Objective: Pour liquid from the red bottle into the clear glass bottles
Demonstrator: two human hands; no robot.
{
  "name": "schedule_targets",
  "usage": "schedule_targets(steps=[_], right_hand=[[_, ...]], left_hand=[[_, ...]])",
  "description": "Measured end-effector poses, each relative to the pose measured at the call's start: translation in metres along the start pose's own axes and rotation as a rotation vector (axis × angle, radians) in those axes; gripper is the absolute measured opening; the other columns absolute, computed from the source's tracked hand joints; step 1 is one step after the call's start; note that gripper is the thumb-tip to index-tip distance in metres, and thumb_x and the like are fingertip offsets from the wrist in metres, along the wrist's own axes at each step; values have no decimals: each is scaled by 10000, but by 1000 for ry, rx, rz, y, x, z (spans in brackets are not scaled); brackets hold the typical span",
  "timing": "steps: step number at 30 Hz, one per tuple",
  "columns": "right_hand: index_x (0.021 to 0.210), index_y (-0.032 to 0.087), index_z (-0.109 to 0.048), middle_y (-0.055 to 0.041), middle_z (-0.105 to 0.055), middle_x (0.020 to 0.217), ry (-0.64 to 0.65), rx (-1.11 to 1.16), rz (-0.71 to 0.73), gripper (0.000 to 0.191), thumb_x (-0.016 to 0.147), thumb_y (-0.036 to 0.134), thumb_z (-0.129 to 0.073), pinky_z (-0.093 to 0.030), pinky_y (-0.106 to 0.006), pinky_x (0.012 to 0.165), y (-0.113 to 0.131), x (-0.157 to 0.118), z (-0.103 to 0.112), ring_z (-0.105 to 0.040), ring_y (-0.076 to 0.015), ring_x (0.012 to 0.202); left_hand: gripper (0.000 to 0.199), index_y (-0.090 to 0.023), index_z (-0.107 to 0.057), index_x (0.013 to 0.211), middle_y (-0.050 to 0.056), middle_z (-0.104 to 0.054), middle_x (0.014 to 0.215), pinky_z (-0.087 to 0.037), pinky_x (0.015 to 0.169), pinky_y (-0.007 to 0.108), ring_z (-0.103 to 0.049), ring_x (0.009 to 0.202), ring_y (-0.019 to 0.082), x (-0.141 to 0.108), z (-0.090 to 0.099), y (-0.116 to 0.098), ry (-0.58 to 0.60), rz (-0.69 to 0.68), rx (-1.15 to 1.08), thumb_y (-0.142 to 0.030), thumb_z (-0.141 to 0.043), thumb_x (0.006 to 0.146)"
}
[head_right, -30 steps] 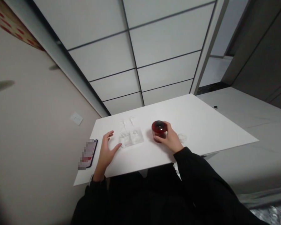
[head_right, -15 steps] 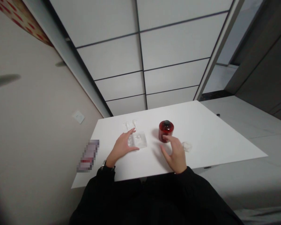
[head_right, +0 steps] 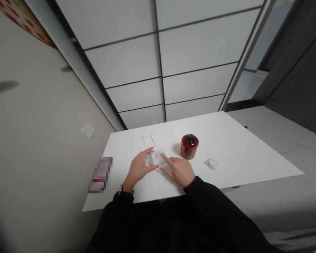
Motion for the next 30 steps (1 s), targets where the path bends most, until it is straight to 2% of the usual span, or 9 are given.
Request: schedule_targets(steps=[5,8,11,14,17,20,24,26,30], right_hand=[[1452,210,-646,-68,-768,841,3,-84,34,515,1057,517,-525,-376,-289,567,4,-8,3,-694,-189,692],[1354,198,-682,-49,-755,818,-43,36,-3,448,1052,493,-533,-409,-286,580,1,-8,11,-686,-179,659],[1259,182,-668,1,-695,736,-121,199,-138,402,1038,490,-533,-438,-288,558,-12,-12,23,-625,-157,549],[1193,199,-663,12,-669,730,-224,301,-272,335,1020,462,-547,-486,-290,567,-34,-27,40,-598,-144,534],[1115,215,-693,-14,-684,769,-326,296,-394,288,1011,445,-553,-561,-321,645,-72,-55,58,-642,-165,611],[1132,212,-721,-90,-741,987,-366,157,-495,330,1004,460,-546,-621,-398,766,-118,-92,67,-719,-225,794],[1305,227,-712,-155,-710,1276,-177,7,-414,455,975,517,-591,-586,-542,978,-152,-125,48,-703,-331,1126],[1318,237,-710,-147,-718,1260,-139,31,-387,440,997,503,-570,-585,-531,972,-155,-130,37,-700,-318,1120],[1151,240,-750,-119,-744,1100,-136,23,-452,411,1017,556,-524,-604,-456,826,-150,-123,29,-719,-294,982]], left_hand=[[832,-277,-510,1486,59,-712,1394,-519,1080,500,-670,1236,311,0,-1,-1,8,7,-1,-342,-923,767],[814,-273,-520,1481,63,-716,1380,-519,1085,499,-671,1240,312,-1,1,-3,20,-9,0,-333,-916,771],[792,-274,-539,1470,66,-720,1366,-528,1081,497,-677,1232,310,-3,1,-3,14,-23,11,-335,-912,774],[768,-286,-551,1460,63,-714,1379,-537,1077,489,-677,1234,306,-5,1,-3,5,-36,22,-332,-904,780],[743,-283,-554,1451,58,-712,1383,-539,1079,474,-679,1232,297,-5,0,0,-9,-51,23,-320,-892,790],[728,-275,-553,1443,57,-720,1366,-540,1073,458,-685,1218,292,-4,-1,2,-21,-69,24,-316,-886,797],[725,-272,-548,1444,58,-721,1365,-539,1070,453,-683,1219,297,-3,-1,3,-23,-78,41,-328,-882,803],[717,-270,-553,1441,60,-721,1364,-540,1069,456,-683,1218,298,-2,0,3,-23,-80,43,-338,-879,807],[685,-263,-567,1423,63,-716,1375,-531,1087,454,-678,1227,292,-3,0,1,-22,-89,36,-335,-875,815]])
Point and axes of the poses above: each hand's wrist, its own x-axis towards the middle knuckle, its own z-axis out of the back of the hand, y = z × x, the point moved 6 cm from there along x, towards the middle knuckle
